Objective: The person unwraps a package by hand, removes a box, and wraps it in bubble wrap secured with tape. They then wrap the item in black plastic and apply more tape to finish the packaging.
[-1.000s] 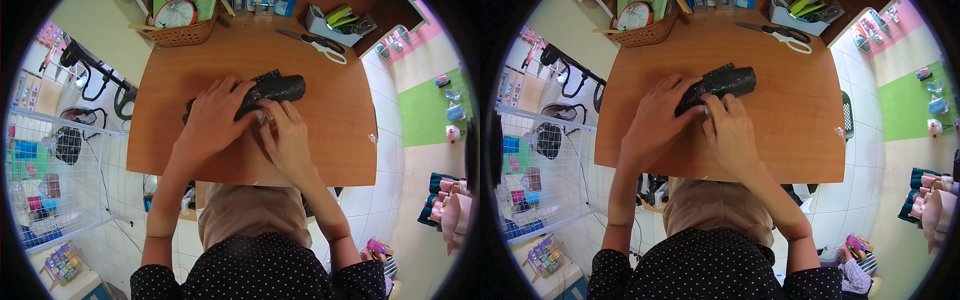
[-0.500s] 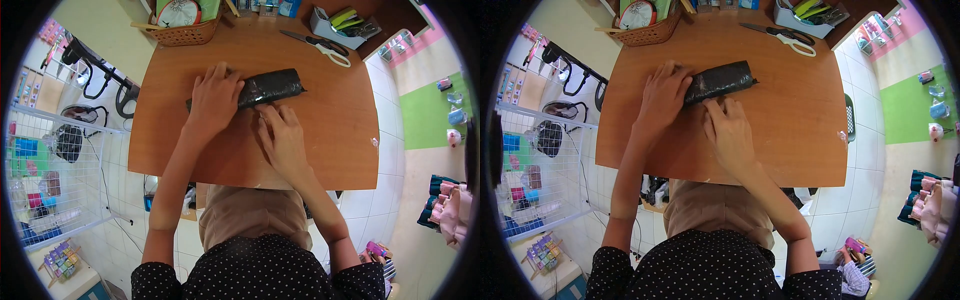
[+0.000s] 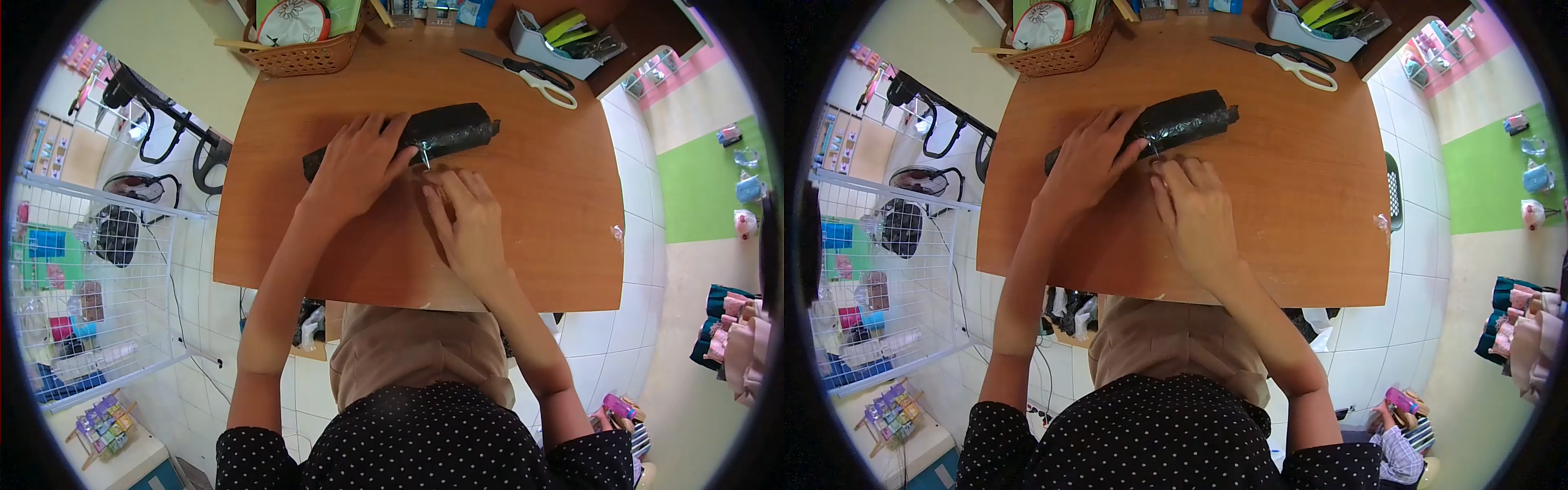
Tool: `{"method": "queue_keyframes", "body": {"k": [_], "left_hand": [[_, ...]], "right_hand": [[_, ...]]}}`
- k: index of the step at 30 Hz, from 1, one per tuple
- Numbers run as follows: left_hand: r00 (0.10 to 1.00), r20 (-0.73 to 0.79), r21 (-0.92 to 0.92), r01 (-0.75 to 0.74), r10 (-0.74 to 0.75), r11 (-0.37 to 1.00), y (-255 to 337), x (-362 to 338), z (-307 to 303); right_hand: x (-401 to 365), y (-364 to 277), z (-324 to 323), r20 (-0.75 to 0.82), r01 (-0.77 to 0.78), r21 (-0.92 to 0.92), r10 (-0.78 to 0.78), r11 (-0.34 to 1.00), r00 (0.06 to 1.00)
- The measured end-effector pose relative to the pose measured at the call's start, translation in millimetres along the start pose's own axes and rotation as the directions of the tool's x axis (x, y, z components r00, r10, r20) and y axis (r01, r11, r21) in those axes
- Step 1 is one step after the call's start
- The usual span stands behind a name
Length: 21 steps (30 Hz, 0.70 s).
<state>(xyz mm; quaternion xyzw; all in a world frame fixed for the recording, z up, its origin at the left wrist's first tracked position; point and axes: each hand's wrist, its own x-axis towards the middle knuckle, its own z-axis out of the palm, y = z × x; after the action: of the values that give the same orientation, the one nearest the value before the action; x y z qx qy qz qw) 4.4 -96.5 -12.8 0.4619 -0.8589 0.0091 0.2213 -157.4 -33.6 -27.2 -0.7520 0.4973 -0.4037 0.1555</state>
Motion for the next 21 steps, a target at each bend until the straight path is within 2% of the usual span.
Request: {"method": "queue_keyframes", "body": {"k": [2, 4, 5, 7, 9, 11, 15, 17, 18, 20, 21], "left_hand": [[0.988, 0.124, -0.103, 0.104, -0.091, 0.989, -1.8, 1.6, -3.8], [0.980, 0.164, -0.098, 0.126, -0.109, 0.987, -2.5, 5.5, -8.0], [0.971, 0.205, -0.095, 0.147, -0.126, 0.985, -2.4, 7.0, -9.3], [0.978, 0.186, -0.056, 0.111, -0.099, 0.992, -0.1, 4.9, -9.6], [0.982, 0.173, -0.015, 0.073, -0.070, 0.997, 1.3, 5.1, -9.9], [0.959, 0.263, -0.004, 0.108, -0.103, 0.994, 1.8, 7.9, -10.5], [0.977, 0.188, 0.035, 0.094, -0.099, 0.995, -15.0, 10.3, -4.0], [0.941, 0.336, -0.211, 0.126, -0.049, 0.969, -27.3, 22.4, -12.7], [0.942, 0.333, -0.209, 0.124, -0.049, 0.970, -25.8, 23.6, -17.3], [0.916, 0.375, -0.305, 0.267, -0.143, 0.914, -22.6, 26.3, -24.7], [0.918, 0.371, -0.303, 0.264, -0.142, 0.915, -25.2, 27.9, -24.2]], "right_hand": [[0.4, -2.2, 0.5, 0.012, -0.017, 0.042, 0.016, 0.999, 1.000], [1.1, -7.4, 1.2, -0.112, -0.089, 0.256, 0.121, 0.963, 0.986], [1.2, -6.5, 0.8, -0.115, -0.084, 0.254, 0.117, 0.963, 0.987], [-0.1, -3.0, 1.0, -0.102, -0.152, 0.281, 0.187, 0.948, 0.977], [0.6, 2.2, 1.1, -0.110, -0.129, 0.249, 0.160, 0.960, 0.981], [2.8, 3.7, 1.5, -0.113, -0.106, 0.216, 0.132, 0.971, 0.985], [5.8, 2.0, 1.3, -0.088, -0.104, 0.177, 0.121, 0.979, 0.989], [6.1, 0.5, 0.2, -0.073, -0.120, 0.143, 0.132, 0.982, 0.989], [6.9, -1.2, -0.7, -0.058, -0.144, 0.184, 0.157, 0.972, 0.986], [7.5, -3.2, 0.5, -0.047, -0.164, 0.224, 0.179, 0.961, 0.983], [6.3, -2.6, 4.1, -0.078, -0.191, 0.353, 0.233, 0.916, 0.969]]}}
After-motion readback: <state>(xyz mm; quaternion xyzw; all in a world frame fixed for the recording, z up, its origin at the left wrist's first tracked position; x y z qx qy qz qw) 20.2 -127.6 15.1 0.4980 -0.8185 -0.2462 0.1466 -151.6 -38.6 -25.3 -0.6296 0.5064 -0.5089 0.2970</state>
